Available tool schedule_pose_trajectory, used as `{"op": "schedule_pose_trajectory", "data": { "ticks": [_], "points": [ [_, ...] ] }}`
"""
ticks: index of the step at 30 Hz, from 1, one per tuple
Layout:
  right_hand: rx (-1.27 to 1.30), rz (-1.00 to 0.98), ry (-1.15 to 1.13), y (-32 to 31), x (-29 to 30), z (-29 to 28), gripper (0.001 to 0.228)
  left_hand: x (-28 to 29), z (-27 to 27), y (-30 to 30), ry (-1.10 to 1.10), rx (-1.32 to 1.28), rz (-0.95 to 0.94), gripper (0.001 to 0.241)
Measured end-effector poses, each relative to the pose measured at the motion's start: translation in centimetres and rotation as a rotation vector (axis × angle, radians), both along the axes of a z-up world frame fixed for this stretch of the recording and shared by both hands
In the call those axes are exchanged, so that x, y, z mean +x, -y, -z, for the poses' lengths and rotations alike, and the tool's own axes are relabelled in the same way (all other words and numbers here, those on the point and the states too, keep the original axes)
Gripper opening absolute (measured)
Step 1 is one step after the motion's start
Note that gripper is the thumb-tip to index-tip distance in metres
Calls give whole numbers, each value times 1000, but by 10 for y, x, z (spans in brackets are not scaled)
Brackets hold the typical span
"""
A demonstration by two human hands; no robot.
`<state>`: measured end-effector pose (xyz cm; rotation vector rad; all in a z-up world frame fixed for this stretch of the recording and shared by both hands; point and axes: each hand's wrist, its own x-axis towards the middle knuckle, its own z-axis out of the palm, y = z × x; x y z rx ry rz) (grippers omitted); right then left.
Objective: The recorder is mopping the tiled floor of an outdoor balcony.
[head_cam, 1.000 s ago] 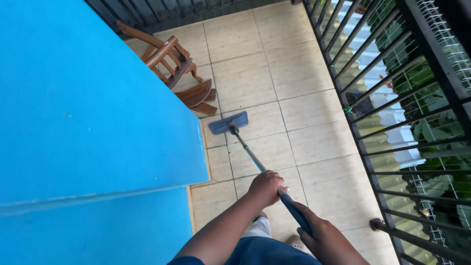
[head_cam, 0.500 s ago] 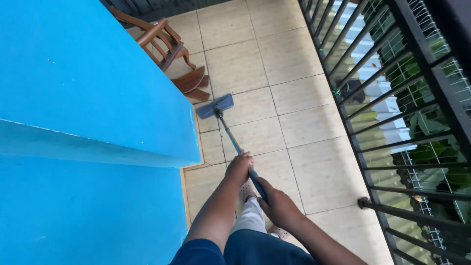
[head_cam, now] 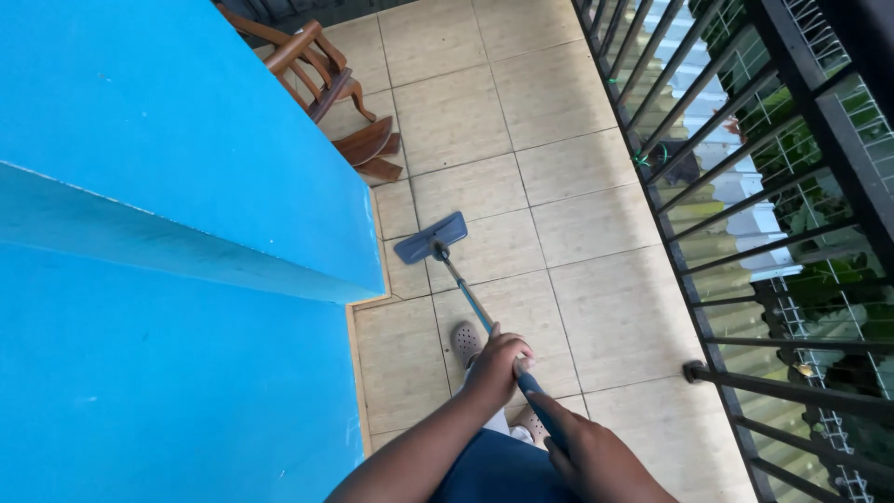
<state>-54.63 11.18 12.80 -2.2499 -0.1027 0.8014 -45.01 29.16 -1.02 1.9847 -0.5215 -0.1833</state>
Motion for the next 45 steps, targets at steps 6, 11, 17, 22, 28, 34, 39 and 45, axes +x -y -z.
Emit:
{"op": "schedule_pose_trajectory", "data": {
  "ticks": [6,11,17,22,28,34,39,45],
  "points": [
    [108,7,12,-52,49,18,67,60,85,-52,-195,443,17,15],
    [126,-30,97,-54,67,44,69,94,93,-52,-445,695,57,21],
    [1,97,-69,11,39,-29,81,48,57,17,118,91,130,8],
    [-309,23,-151,72,-34,-12,77,-12,-11,74,-16,3,210,10],
    [-309,171,-127,64,-29,5,77,22,28,76,90,176,454,23],
    [-257,212,2,36,31,8,77,101,82,65,188,280,568,25],
    [-209,208,92,-3,98,53,80,170,154,31,138,422,435,29],
    [-252,242,142,-1,160,44,75,226,72,35,-241,496,333,42]
  ]
}}
